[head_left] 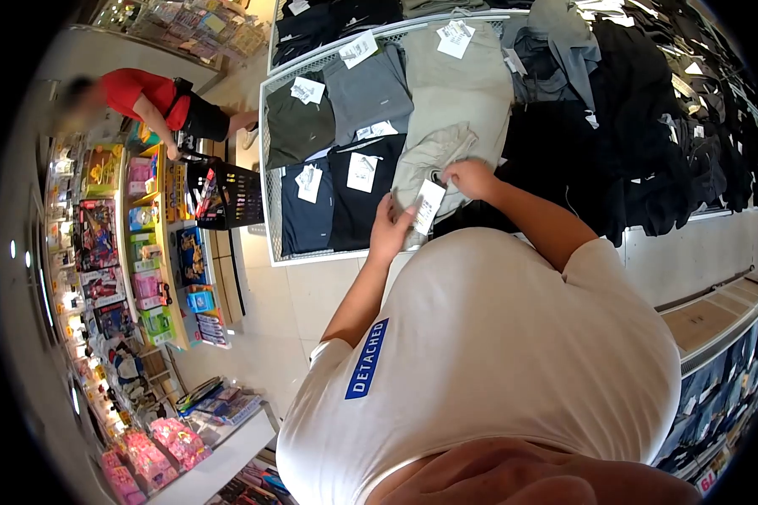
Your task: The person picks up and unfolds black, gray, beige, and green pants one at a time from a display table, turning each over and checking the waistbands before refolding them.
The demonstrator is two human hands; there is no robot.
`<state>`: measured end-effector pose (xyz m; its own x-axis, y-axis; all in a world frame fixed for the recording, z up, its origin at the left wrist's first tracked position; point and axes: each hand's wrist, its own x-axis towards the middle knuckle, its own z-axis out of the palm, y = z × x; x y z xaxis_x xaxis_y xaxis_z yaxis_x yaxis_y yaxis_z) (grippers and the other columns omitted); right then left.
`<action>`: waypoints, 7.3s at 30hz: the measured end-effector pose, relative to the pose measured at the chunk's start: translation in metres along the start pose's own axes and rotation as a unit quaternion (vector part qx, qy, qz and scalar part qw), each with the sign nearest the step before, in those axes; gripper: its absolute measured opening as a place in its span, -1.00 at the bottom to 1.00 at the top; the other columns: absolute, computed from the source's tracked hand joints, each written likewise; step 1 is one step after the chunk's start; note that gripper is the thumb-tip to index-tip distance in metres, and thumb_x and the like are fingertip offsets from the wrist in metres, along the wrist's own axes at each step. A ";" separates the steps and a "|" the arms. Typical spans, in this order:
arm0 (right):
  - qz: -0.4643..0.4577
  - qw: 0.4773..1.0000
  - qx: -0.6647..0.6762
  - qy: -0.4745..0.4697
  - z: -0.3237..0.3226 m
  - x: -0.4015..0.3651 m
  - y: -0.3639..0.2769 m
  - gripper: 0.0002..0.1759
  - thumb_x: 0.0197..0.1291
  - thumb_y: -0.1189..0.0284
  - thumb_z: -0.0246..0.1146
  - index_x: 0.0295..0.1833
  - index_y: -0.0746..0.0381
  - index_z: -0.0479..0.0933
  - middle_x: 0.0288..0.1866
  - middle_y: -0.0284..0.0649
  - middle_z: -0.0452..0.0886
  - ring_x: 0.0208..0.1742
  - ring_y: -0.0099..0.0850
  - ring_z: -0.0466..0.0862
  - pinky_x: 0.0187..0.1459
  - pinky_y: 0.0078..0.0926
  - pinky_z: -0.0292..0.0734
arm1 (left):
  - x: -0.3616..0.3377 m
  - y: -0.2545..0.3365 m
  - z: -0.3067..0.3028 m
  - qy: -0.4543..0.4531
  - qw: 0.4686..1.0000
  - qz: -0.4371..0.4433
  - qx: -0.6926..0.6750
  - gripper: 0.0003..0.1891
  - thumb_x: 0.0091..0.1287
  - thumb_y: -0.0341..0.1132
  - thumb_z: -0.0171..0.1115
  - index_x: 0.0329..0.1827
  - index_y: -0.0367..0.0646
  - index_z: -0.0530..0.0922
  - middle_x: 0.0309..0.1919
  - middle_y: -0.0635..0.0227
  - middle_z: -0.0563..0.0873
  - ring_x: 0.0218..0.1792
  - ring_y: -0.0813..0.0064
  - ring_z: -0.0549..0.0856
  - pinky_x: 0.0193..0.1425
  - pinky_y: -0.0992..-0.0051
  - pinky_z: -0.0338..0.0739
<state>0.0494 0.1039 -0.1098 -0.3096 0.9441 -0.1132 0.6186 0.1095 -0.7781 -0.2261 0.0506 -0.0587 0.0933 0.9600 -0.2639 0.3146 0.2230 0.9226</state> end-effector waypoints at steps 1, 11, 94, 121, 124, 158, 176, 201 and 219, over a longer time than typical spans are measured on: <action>-0.019 0.999 -0.015 0.038 0.002 -0.009 -0.015 -0.80 0.21 0.53 0.20 -0.21 0.12 0.73 -0.27 -0.20 0.67 -0.16 -0.12 0.69 -0.09 -0.22 0.59 | -0.005 0.018 0.005 -0.018 0.998 -0.019 0.058 -0.07 0.29 -0.02 0.45 0.55 -0.43 0.20 0.31 -0.20 0.55 0.33 0.10 0.58 0.39 0.34 0.45; 0.001 0.997 -0.008 -0.078 -0.035 -0.079 0.015 -0.79 0.20 0.43 0.23 -0.10 0.16 0.71 -0.11 -0.11 0.72 -0.05 -0.15 0.71 0.01 -0.26 0.59 | 0.007 0.004 0.036 -0.115 0.981 -0.144 -0.054 -0.64 0.35 -0.29 0.32 0.13 -0.32 0.66 -0.08 0.12 0.79 -0.06 0.30 0.74 0.11 0.38 0.56; 0.045 0.929 0.356 0.091 0.047 -0.018 -0.241 -0.59 0.43 0.38 0.24 0.32 0.30 0.52 0.10 -0.24 0.71 0.12 -0.45 0.64 0.20 -0.46 0.49 | 0.008 0.053 -0.169 -0.167 0.952 0.252 0.045 -0.44 0.29 -0.47 0.38 0.36 -0.34 0.44 0.15 0.09 0.68 0.21 0.23 0.63 0.37 0.32 0.44; 0.177 0.906 0.128 0.364 0.028 0.022 -0.115 -0.62 0.24 0.47 0.26 0.17 0.08 0.70 0.05 -0.12 0.73 0.01 -0.20 0.73 0.07 -0.32 0.61 | 0.000 -0.019 -0.171 -0.245 0.964 -0.020 -0.099 -0.49 0.50 -0.44 0.18 0.49 -0.29 0.34 0.16 0.21 0.65 0.12 0.52 0.62 0.22 0.53 0.51; -0.058 0.994 0.055 0.071 0.054 0.004 -0.221 -0.60 0.25 0.43 0.29 0.22 0.10 0.65 0.10 -0.12 0.69 0.07 -0.15 0.71 0.10 -0.32 0.59 | 0.004 0.002 -0.156 -0.222 0.954 0.060 -0.191 -0.31 0.49 -0.35 0.25 0.60 -0.24 0.14 0.39 0.10 0.48 0.31 0.45 0.51 0.33 0.41 0.48; 0.171 0.977 0.124 -0.015 0.063 0.005 -0.180 -0.40 0.34 0.21 0.33 0.43 0.19 0.46 0.08 -0.04 0.70 0.08 -0.21 0.70 0.13 -0.36 0.57 | 0.003 0.086 -0.133 -0.405 0.814 0.073 0.410 -0.62 0.41 -0.16 0.22 0.15 -0.22 0.65 0.20 -0.01 0.67 0.24 -0.03 0.60 0.35 0.21 0.48; 0.075 0.983 0.140 -0.088 -0.060 -0.101 -0.194 -0.78 0.28 0.55 0.23 0.00 0.26 0.68 -0.25 -0.23 0.71 -0.23 -0.47 0.65 -0.12 -0.48 0.54 | 0.091 0.043 -0.099 0.001 0.885 -0.131 -0.448 -0.65 0.44 -0.47 0.12 0.28 -0.20 0.49 0.11 0.14 0.69 0.10 0.14 0.70 0.28 0.11 0.60; 0.037 0.936 0.338 -0.088 -0.082 -0.119 -0.076 -0.60 0.32 0.55 0.28 0.25 0.40 0.57 0.11 0.02 0.73 0.14 -0.29 0.73 0.22 -0.43 0.57 | -0.055 0.086 0.103 -0.145 0.934 -0.170 -0.279 -0.82 0.51 -0.29 0.25 -0.11 -0.25 0.68 -0.40 0.50 0.63 -0.44 0.71 0.49 -0.33 0.66 0.37; -0.003 0.953 0.294 -0.071 -0.083 -0.138 -0.074 -0.58 0.36 0.47 0.29 0.28 0.42 0.55 0.08 0.01 0.76 0.07 -0.35 0.77 0.12 -0.48 0.61 | -0.080 0.092 0.117 -0.111 0.968 -0.103 -0.201 -0.82 0.58 -0.31 0.14 -0.13 -0.19 0.66 -0.31 0.49 0.69 -0.26 0.69 0.60 -0.07 0.65 0.49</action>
<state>0.1062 -0.0091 0.0145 -0.4325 0.8876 -0.1583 0.1183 -0.1182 -0.9859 -0.0937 -0.0259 0.0145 0.2824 0.8382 -0.4665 -0.0402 0.4963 0.8672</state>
